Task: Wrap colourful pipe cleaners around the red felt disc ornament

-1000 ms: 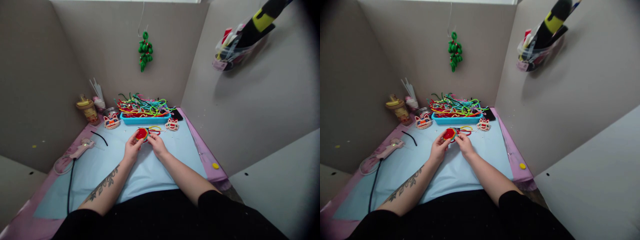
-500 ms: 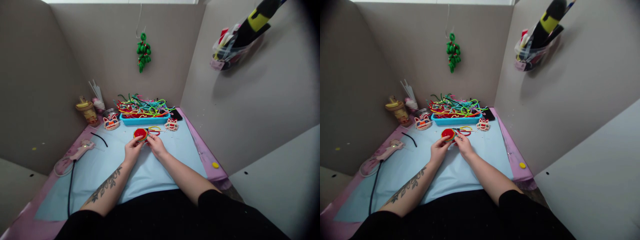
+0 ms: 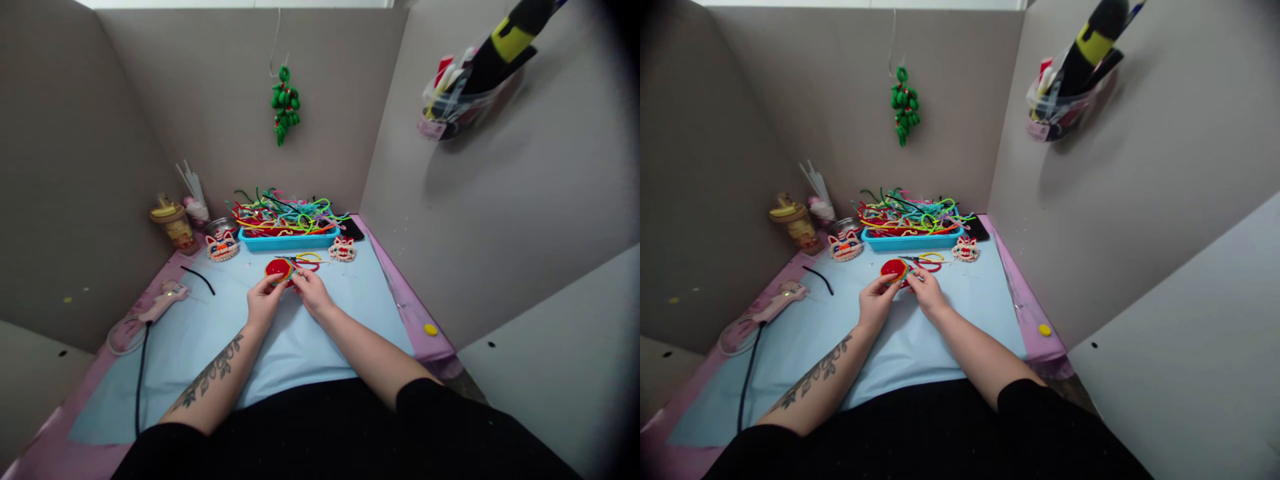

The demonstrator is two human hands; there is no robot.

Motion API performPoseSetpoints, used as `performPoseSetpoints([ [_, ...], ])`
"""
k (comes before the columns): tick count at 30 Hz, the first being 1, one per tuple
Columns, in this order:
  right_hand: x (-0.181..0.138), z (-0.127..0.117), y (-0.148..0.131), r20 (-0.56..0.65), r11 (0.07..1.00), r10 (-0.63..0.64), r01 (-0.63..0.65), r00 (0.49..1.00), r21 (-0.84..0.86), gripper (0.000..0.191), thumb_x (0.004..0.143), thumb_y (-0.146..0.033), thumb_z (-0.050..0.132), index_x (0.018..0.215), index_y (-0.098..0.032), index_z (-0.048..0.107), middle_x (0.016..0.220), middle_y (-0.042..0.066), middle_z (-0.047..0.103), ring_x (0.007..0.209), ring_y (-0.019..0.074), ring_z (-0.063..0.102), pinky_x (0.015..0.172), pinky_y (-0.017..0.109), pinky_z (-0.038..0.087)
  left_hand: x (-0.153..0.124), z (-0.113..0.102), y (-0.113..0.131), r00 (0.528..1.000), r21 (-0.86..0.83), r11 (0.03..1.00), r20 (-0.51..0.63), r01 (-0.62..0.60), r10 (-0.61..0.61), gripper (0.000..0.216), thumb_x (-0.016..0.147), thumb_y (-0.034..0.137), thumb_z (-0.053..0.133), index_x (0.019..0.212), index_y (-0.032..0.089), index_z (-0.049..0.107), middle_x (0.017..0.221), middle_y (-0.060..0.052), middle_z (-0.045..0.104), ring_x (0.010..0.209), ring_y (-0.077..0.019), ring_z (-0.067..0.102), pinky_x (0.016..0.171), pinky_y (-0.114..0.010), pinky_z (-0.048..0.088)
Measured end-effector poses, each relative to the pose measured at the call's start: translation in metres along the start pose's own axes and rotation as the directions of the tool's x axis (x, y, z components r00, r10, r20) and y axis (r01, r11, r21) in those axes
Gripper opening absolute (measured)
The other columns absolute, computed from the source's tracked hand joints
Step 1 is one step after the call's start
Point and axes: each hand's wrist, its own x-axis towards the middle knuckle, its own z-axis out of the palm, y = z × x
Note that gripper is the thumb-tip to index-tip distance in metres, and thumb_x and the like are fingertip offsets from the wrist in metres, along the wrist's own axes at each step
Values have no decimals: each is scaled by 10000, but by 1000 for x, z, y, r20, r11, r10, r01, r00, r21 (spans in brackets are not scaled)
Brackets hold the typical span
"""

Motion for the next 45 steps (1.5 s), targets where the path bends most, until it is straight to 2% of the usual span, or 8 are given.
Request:
performPoseSetpoints([
  [11,1,-4,5,-69,988,-66,55,995,-147,243,641,-382,682,754,-213,549,645,-44,556,547,101,485,507,221,389,1,2,5,997,-47,997,-26,67,-68,282,597,332,780,808,153,728,655,-18,659,513,-87,505,496,-207,414],
  [16,0,-7,0,-132,939,-216,169,967,-298,165,611,-307,715,690,-212,606,922,18,571,803,149,542,677,263,447,2,2,2,997,-54,996,-20,74,-75,283,602,331,777,814,150,726,655,-18,655,503,-85,506,480,-200,398],
  [20,-1,-8,-1,-81,827,-352,269,933,-494,79,676,-284,661,653,-211,641,998,63,525,1035,216,518,748,304,463,2,2,2,996,-56,995,-18,83,-84,289,601,325,778,823,147,724,652,-17,653,488,-79,487,471,-198,390],
  [26,-3,-10,-1,-22,717,-479,376,878,-587,38,711,-253,654,739,-235,635,994,52,514,1024,215,518,848,352,461,2,2,0,996,-64,994,-22,89,-91,301,596,338,778,823,149,723,655,-25,659,535,-104,535,501,-213,425],
  [32,-5,-11,-1,40,668,-526,442,850,-598,96,740,-252,642,833,-258,665,1042,59,528,1053,222,517,903,380,438,2,2,1,995,-81,992,-21,93,-95,296,590,321,782,821,146,720,689,-34,675,573,-117,567,547,-227,446],
  [37,-4,-11,-1,11,717,-478,397,878,-573,70,740,-292,645,731,-246,697,1025,65,550,1048,229,529,919,389,435,1,3,2,995,-73,993,-26,90,-92,289,592,321,783,815,147,722,663,-24,661,535,-100,532,508,-213,422],
  [42,-3,-8,1,13,896,-224,211,974,-391,153,689,-363,688,713,-216,723,1179,85,575,1129,248,529,987,400,392,1,2,4,996,-67,995,-34,80,-82,285,599,320,780,823,153,723,610,4,636,470,-70,459,475,-200,388],
  [45,-2,-7,3,59,968,-90,102,994,-230,203,628,-370,728,748,-206,729,1305,83,516,1238,268,464,1037,397,342,1,3,5,996,-79,994,-25,78,-80,287,602,329,777,824,155,722,647,-8,659,490,-79,490,506,-212,418],
])
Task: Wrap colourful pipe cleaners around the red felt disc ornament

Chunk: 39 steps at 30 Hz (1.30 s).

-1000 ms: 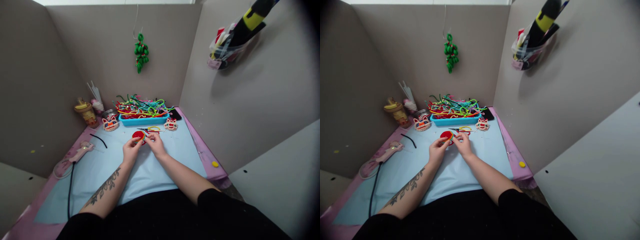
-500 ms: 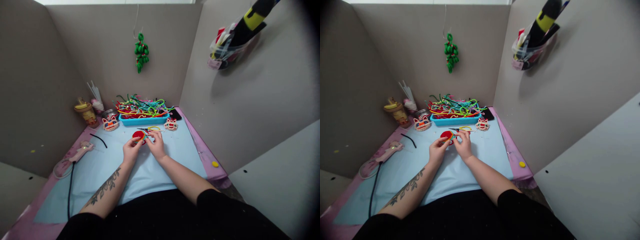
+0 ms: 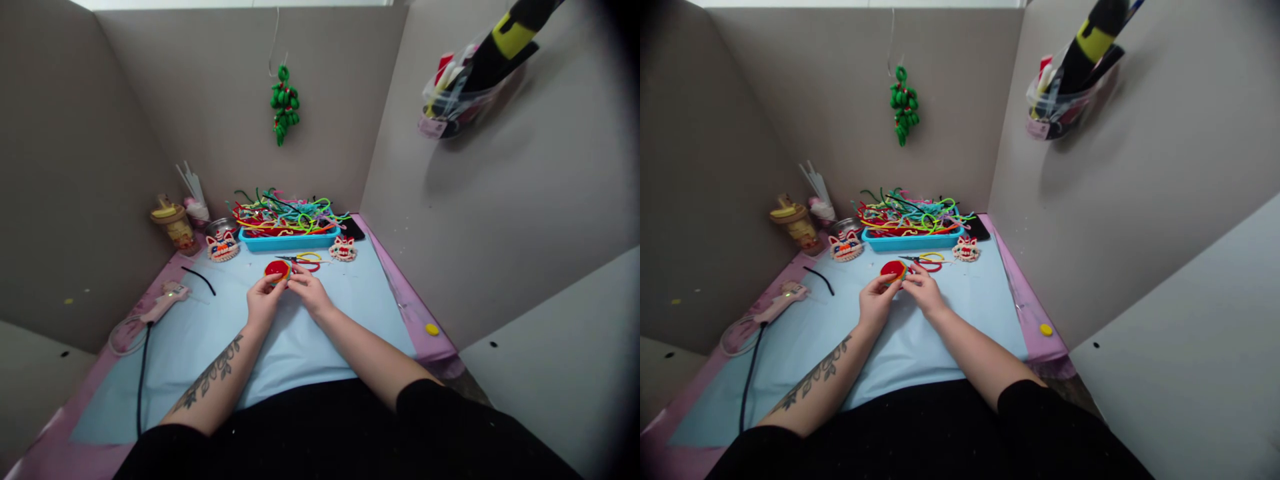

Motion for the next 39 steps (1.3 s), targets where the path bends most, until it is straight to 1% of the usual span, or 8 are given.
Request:
performPoseSetpoints([
  [9,7,-4,6,-47,998,58,-56,997,37,202,581,-371,730,555,-187,652,1202,68,578,1219,289,446,1050,393,277,5,-2,-8,995,-47,998,99,34,-30,301,618,350,761,835,144,727,730,-43,703,552,-100,547,547,-224,437],
  [14,9,-4,8,-27,997,68,-67,997,39,214,588,-358,702,502,-187,607,1135,57,599,1113,262,509,989,370,343,5,-2,-8,992,-67,996,112,61,-54,301,614,356,755,825,143,726,723,-45,700,587,-119,571,557,-231,438],
  [19,12,-6,8,13,998,57,-57,998,18,231,611,-392,685,524,-186,628,1159,67,591,1051,255,552,932,384,406,3,-1,-5,989,-79,993,122,90,-80,302,602,352,766,813,140,730,607,-9,648,474,-78,467,466,-206,356],
  [24,9,-14,-5,-2,986,-70,69,998,-150,124,672,-329,671,683,-208,699,1220,73,536,1201,256,466,1069,402,292,5,-3,-4,990,-108,986,84,126,-117,368,609,371,768,881,126,726,485,37,547,418,-56,381,428,-195,294],
  [28,0,-14,-16,106,720,-429,410,897,-559,184,729,-226,627,905,-248,676,1181,77,541,1190,242,455,1064,437,315,10,-4,-8,986,-152,974,38,167,-163,443,597,399,769,933,114,718,561,13,596,422,-45,368,418,-195,288],
  [31,-5,-11,-16,226,528,-513,512,828,-677,193,746,-241,641,938,-244,656,1158,87,545,1172,258,449,1047,460,341,12,-4,-12,980,-177,964,36,197,-194,480,591,404,770,958,99,714,625,-13,632,421,-35,351,407,-196,273],
  [35,-8,-7,-12,197,479,-519,473,832,-740,235,758,-326,652,964,-213,640,1135,119,540,1157,279,442,1041,475,345,11,-3,-13,979,-181,963,48,202,-196,489,599,394,772,990,107,710,682,-26,657,429,-31,354,410,-194,283],
  [39,-7,-5,-9,143,548,-465,412,873,-728,238,737,-299,655,958,-214,641,1148,119,534,1178,278,434,1048,464,330,9,-2,-9,983,-163,970,56,182,-175,481,619,399,762,1009,123,707,676,-20,658,430,-33,357,407,-189,282],
])
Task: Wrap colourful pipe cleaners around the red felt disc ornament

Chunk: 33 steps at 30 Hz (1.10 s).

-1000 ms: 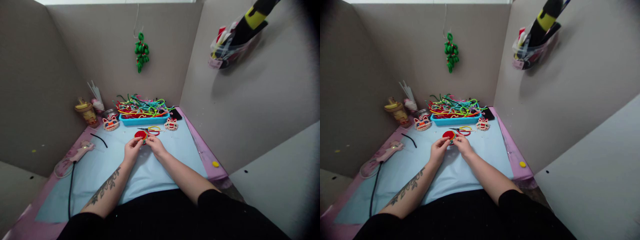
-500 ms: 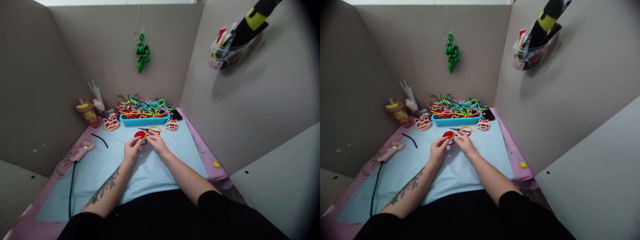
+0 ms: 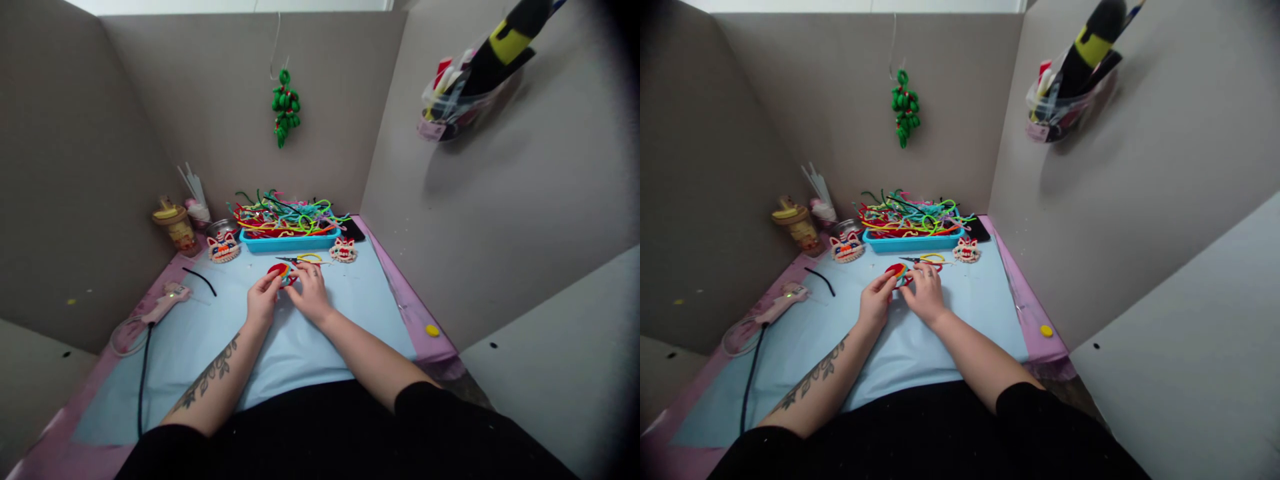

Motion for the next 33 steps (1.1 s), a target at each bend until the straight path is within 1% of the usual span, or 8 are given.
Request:
performPoseSetpoints([
  [4,2,6,5,68,950,226,-236,972,203,76,680,-272,661,702,-210,622,1227,104,507,1225,277,419,1067,449,292,-5,2,5,999,39,999,27,-21,20,450,619,394,764,976,123,716,547,16,594,416,-47,361,404,-189,276],
  [6,4,7,8,155,873,299,-335,942,354,128,675,-291,650,612,-203,580,1287,97,487,1251,278,409,1079,440,266,-6,3,6,999,56,998,42,-33,31,427,618,387,766,951,124,720,529,22,579,419,-50,370,412,-190,290],
  [11,8,3,8,380,546,299,-483,875,684,293,661,-418,667,521,-202,527,1260,78,554,1300,300,377,1082,445,249,-6,2,6,997,69,996,57,-59,55,390,625,384,760,920,132,720,511,32,560,425,-53,382,421,-188,302],
  [13,8,0,7,420,502,256,-491,870,711,276,641,-444,693,577,-202,576,1186,80,609,1286,300,400,1075,451,266,-5,2,5,997,66,996,57,-64,61,386,631,387,753,921,135,717,508,35,556,424,-52,379,420,-186,297],
  [17,6,1,5,359,645,197,-396,912,653,274,626,-429,730,759,-205,645,1194,77,606,1279,292,418,1074,460,278,-4,2,5,996,61,996,61,-64,60,400,625,392,756,929,135,715,506,34,555,417,-52,377,419,-191,298],
  [23,3,6,6,74,911,178,-192,981,366,160,732,-359,661,772,-213,608,1212,103,554,1221,250,464,1054,437,319,-3,1,3,997,65,996,52,-56,53,421,634,407,753,946,128,712,501,34,551,412,-56,375,414,-196,297],
  [27,4,1,6,-92,981,72,-54,993,186,163,739,-324,682,865,-236,628,1092,84,576,1127,240,504,1007,431,368,-3,1,2,998,74,996,49,-48,45,420,642,401,750,948,117,708,482,43,534,407,-51,359,412,-191,282],
  [33,7,-8,5,-145,995,-20,34,989,92,70,774,-287,646,721,-245,664,1015,61,595,1074,231,504,998,415,359,-6,3,3,997,97,994,68,-48,41,405,627,401,757,914,118,719,504,26,576,403,-54,386,416,-194,291],
])
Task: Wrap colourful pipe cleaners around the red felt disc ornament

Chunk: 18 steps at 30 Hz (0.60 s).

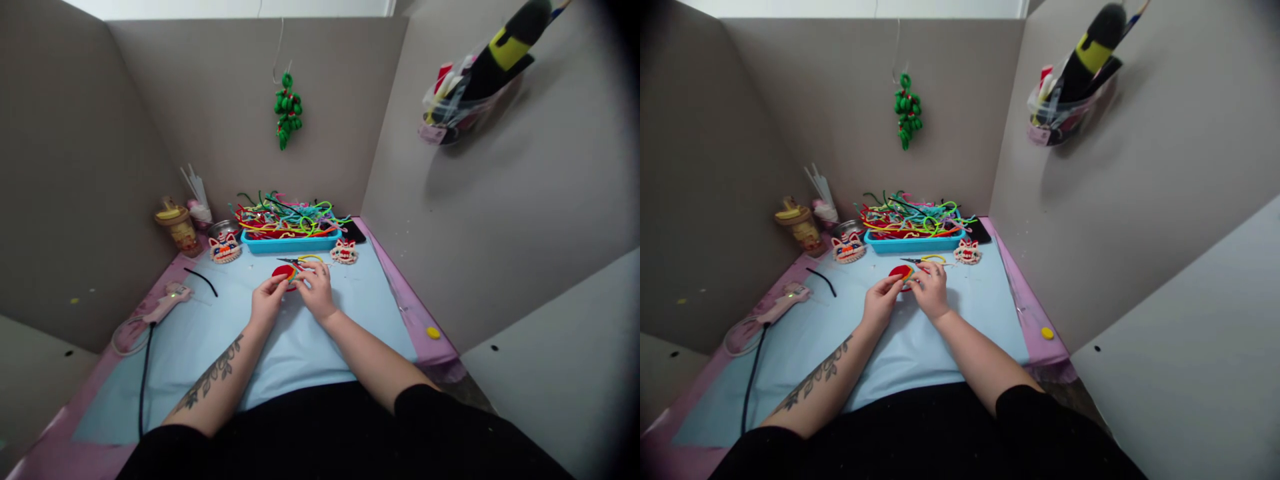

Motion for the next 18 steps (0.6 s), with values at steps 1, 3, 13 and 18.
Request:
performPoseSetpoints([
  [1,1,1,1,-10,999,34,-34,999,38,86,771,-288,645,705,-235,660,1015,65,595,1071,229,506,1000,411,357,0,0,0,1000,4,1000,0,-4,4,397,626,397,758,908,119,720,532,13,601,412,-57,402,422,-195,300],
  [3,2,5,6,0,971,177,-175,984,163,120,754,-297,652,669,-213,646,1032,75,589,1071,226,515,1003,399,356,0,1,-2,1000,11,1000,-3,-15,15,380,627,385,760,901,124,723,609,-16,655,448,-70,453,447,-202,336],
  [13,1,16,24,167,838,415,-447,895,314,240,698,-453,686,703,-213,699,1264,91,541,1211,254,474,1064,426,288,1,-1,-6,998,27,998,-16,-57,58,309,651,346,748,892,154,731,732,-48,708,557,-111,562,536,-226,427],
  [18,1,18,22,257,697,479,-541,839,470,343,663,-531,690,654,-189,697,1321,115,532,1232,279,479,1029,428,342,0,-2,-4,997,21,997,10,-76,75,279,646,335,753,864,163,730,773,-47,715,560,-105,560,548,-227,435],
])
